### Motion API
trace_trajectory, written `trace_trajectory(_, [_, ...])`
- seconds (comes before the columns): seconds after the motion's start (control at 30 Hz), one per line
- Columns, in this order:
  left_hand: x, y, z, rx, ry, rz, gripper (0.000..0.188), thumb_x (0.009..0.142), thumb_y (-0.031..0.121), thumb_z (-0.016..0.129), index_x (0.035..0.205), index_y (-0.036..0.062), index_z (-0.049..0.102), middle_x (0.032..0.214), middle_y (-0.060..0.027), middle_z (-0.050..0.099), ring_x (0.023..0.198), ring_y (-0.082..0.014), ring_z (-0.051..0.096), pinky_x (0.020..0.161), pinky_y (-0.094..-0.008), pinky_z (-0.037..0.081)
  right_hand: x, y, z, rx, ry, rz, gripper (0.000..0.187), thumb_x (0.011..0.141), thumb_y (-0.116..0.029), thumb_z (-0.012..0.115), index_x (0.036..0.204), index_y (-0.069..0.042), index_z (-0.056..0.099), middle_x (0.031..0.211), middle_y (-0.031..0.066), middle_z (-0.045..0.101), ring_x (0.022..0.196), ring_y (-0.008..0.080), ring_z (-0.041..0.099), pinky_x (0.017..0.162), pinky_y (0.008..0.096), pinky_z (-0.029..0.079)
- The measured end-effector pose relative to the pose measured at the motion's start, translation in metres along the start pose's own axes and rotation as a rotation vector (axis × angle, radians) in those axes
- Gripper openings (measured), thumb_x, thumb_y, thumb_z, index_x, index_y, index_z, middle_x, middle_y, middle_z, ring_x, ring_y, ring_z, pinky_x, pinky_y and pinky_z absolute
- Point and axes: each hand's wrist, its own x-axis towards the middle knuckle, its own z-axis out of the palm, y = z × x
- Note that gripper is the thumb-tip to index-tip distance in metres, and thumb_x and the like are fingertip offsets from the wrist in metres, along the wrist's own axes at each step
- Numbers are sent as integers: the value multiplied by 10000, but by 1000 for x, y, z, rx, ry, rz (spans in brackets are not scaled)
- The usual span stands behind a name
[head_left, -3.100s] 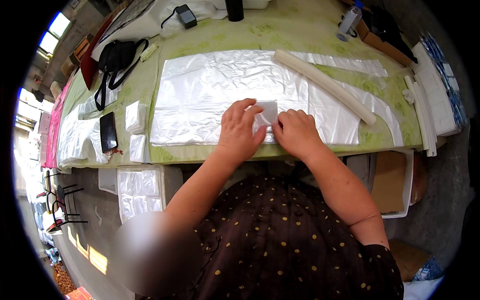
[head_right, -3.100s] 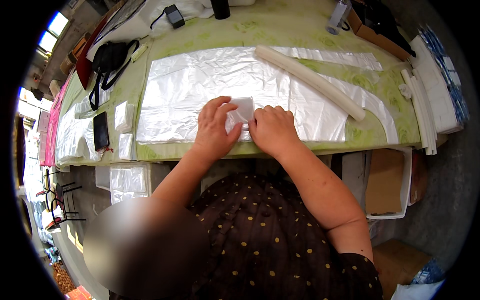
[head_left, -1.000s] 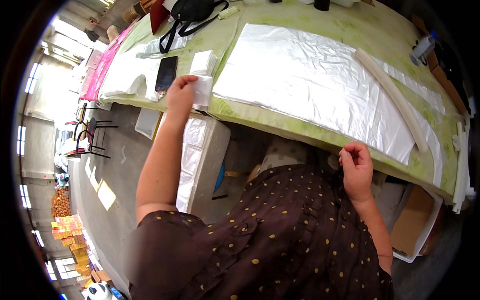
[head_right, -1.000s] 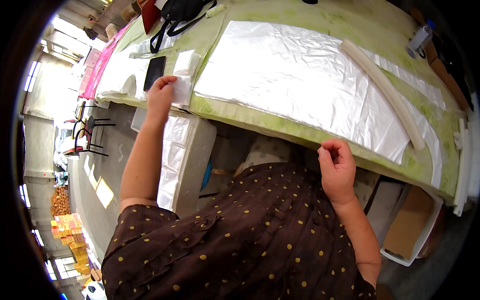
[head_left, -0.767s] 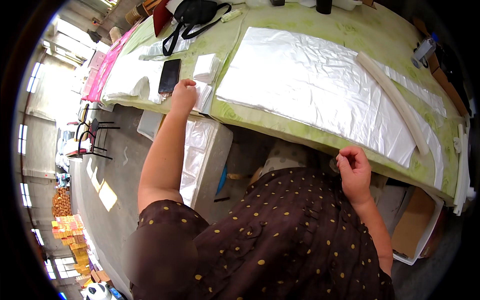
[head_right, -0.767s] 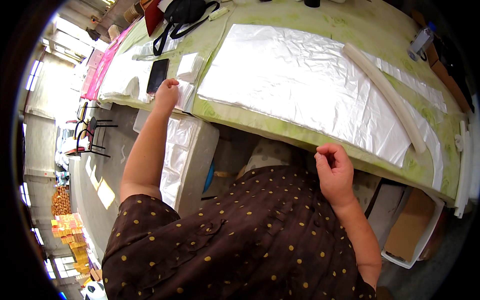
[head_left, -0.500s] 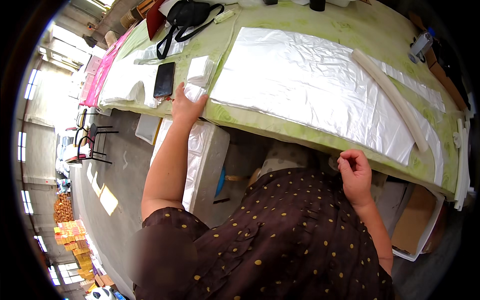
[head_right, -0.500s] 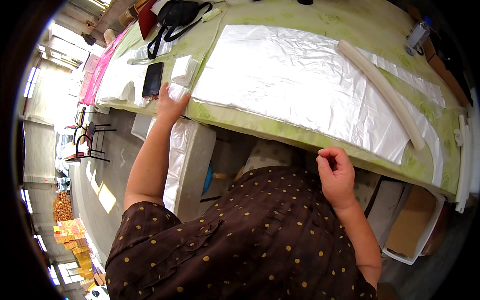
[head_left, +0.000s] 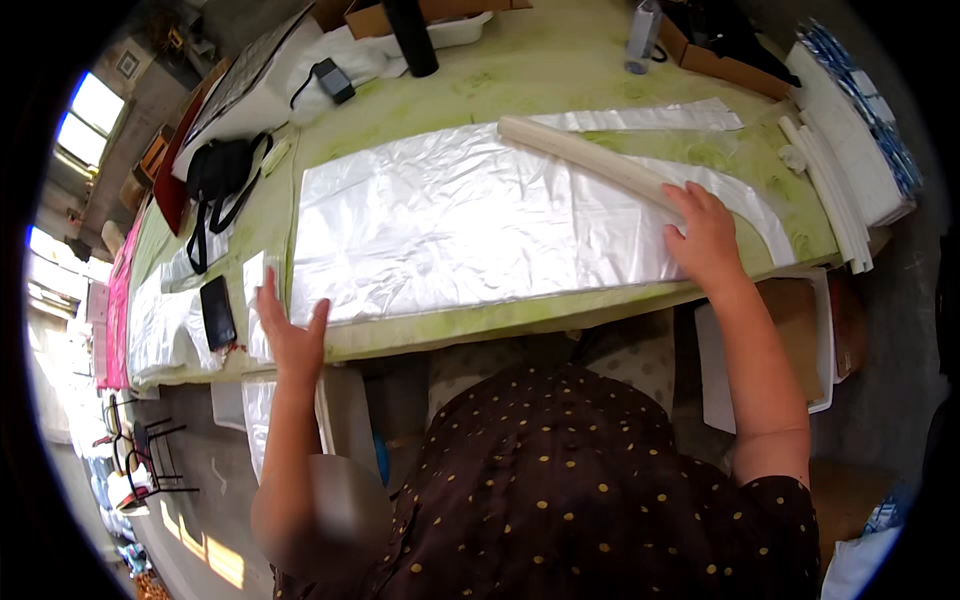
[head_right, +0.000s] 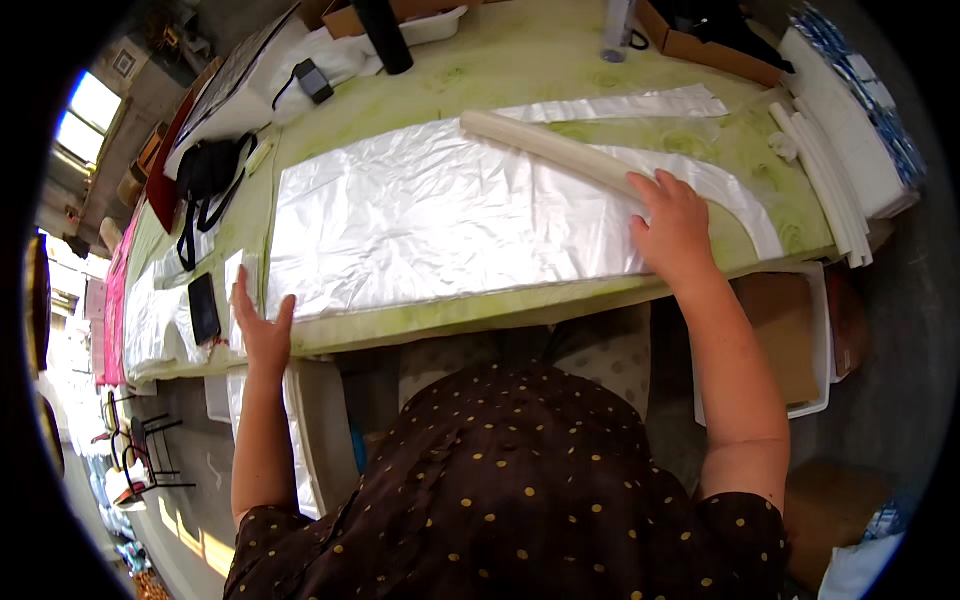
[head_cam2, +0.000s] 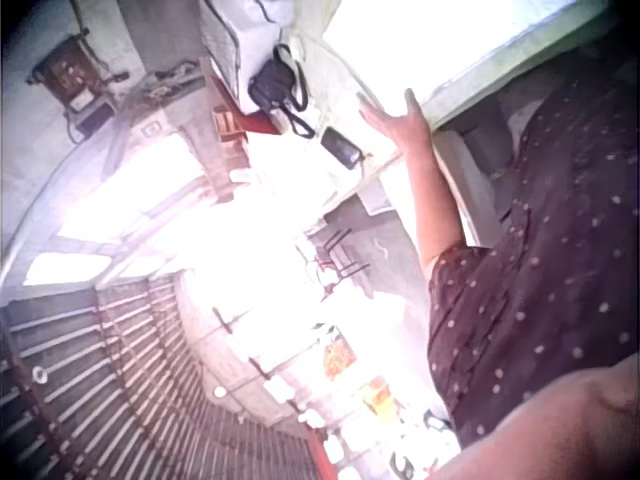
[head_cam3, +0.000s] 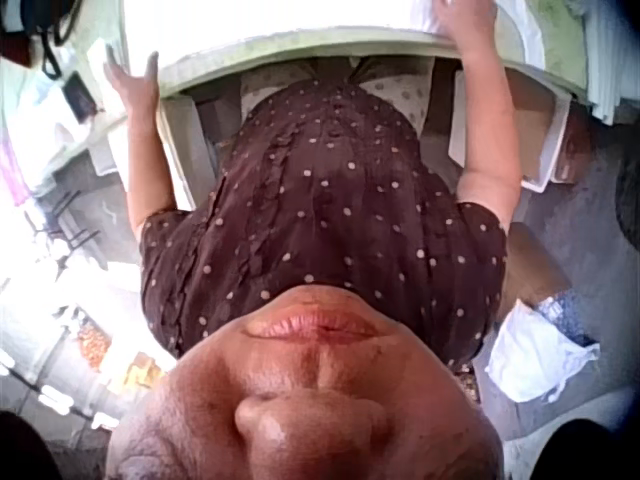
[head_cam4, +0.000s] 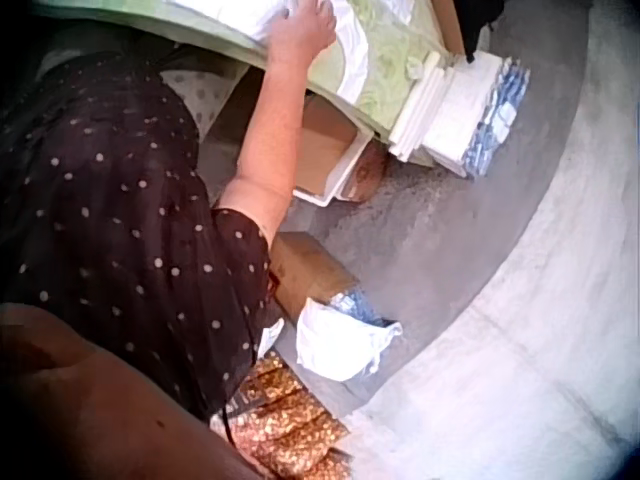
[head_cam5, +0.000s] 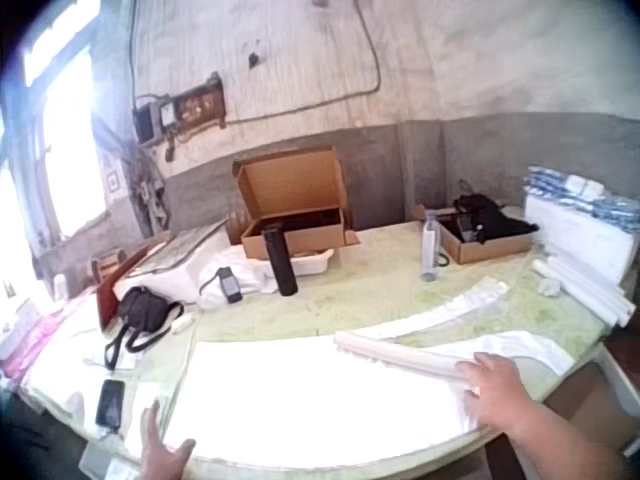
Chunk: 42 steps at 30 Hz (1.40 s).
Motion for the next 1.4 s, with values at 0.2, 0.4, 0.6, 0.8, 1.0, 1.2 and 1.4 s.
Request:
trace_trajectory(0.2, [-4,128,50,-426,-330,134,783,845,82,769,1527,34,387,1567,-167,427,1492,-328,338,1229,-417,257,-12,-28,-36,310,-300,60,544,831,-196,684,1358,-103,590,1155,183,633,1054,392,616,926,464,511])
trace_trajectory(0.4, [12,252,99,-654,-521,482,594,861,200,784,1415,123,582,1594,-174,387,1502,-416,292,1214,-489,281,-52,-90,-34,708,-365,218,635,835,-245,748,1381,-17,518,1254,224,577,1128,396,618,986,427,505])
trace_trajectory(0.6, [6,270,124,-413,-600,622,406,884,340,764,1239,153,700,1505,-129,492,1466,-415,330,1187,-532,295,-85,-96,-47,918,-320,392,584,880,-215,764,1388,-38,538,1392,188,531,878,244,641,794,341,549])
trace_trajectory(0.8, [-8,284,108,-266,-563,600,485,929,432,684,1334,170,640,1517,-115,443,1485,-379,277,1193,-629,181,-86,-63,-28,702,-234,355,532,904,-239,720,1378,-50,570,1561,225,420,1165,353,649,960,402,531])
trace_trajectory(1.0, [-13,311,123,-237,-616,416,561,981,406,607,1418,58,563,1571,-170,371,1490,-414,246,1205,-597,176,-80,-59,-9,651,-277,255,489,891,-245,714,1332,-62,612,1551,184,452,1258,349,601,1003,407,515])
trace_trajectory(1.2, [-12,296,127,-349,-530,434,612,974,390,630,1424,-13,532,1547,-260,359,1464,-434,277,1204,-515,234,-90,-58,-26,816,-229,407,477,882,-172,722,1340,-88,618,1555,150,468,1010,255,681,820,329,559])
trace_trajectory(1.4, [-3,306,116,-269,-361,558,564,950,358,672,1409,47,563,1526,-226,406,1407,-436,366,1174,-512,299,-92,-57,-27,790,-232,390,480,880,-153,718,1343,-82,613,1553,140,474,918,264,691,795,352,556])
